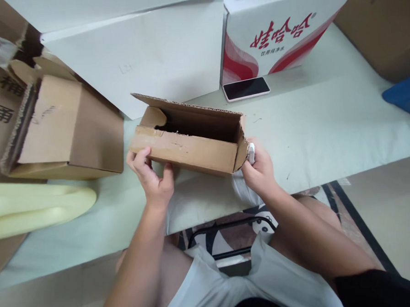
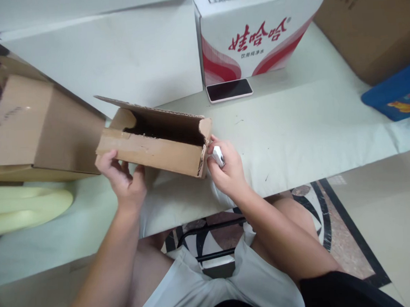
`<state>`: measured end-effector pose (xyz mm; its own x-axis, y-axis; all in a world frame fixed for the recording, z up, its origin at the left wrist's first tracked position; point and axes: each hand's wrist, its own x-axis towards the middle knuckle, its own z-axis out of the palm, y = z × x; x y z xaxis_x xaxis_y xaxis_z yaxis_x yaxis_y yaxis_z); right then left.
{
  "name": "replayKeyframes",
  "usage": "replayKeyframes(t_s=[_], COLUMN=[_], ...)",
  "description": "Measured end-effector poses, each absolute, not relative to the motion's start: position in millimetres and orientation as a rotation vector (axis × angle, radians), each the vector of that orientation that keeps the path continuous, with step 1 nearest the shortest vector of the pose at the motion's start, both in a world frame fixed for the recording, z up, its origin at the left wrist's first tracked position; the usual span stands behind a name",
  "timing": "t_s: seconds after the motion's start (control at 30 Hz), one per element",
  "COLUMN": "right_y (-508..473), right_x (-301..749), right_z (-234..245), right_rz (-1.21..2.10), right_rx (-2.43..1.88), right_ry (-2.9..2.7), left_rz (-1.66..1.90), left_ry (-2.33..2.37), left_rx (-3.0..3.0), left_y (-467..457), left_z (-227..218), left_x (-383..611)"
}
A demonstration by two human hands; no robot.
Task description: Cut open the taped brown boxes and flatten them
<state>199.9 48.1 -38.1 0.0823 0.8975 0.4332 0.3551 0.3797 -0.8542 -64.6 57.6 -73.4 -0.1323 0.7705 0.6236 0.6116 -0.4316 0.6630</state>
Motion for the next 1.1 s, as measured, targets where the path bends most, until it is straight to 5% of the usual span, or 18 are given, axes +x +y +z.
replayKeyframes(t_s=[0.4, 1.1], right_y=[51.6, 49.5], right_x=[203.4, 203.9], right_z=[-43.0, -53.7], right_rz=[0.784, 0.819], right_rx=[-1.407, -1.208], right_ry=[-1.458, -1.488], left_rz=[1.612, 1.63], left_ry=[1.579, 1.596], left_rx=[1.964, 1.952], left_y=[58.4, 58.6], left_z=[-75.3, -75.9], left_x=[-66.1, -66.0])
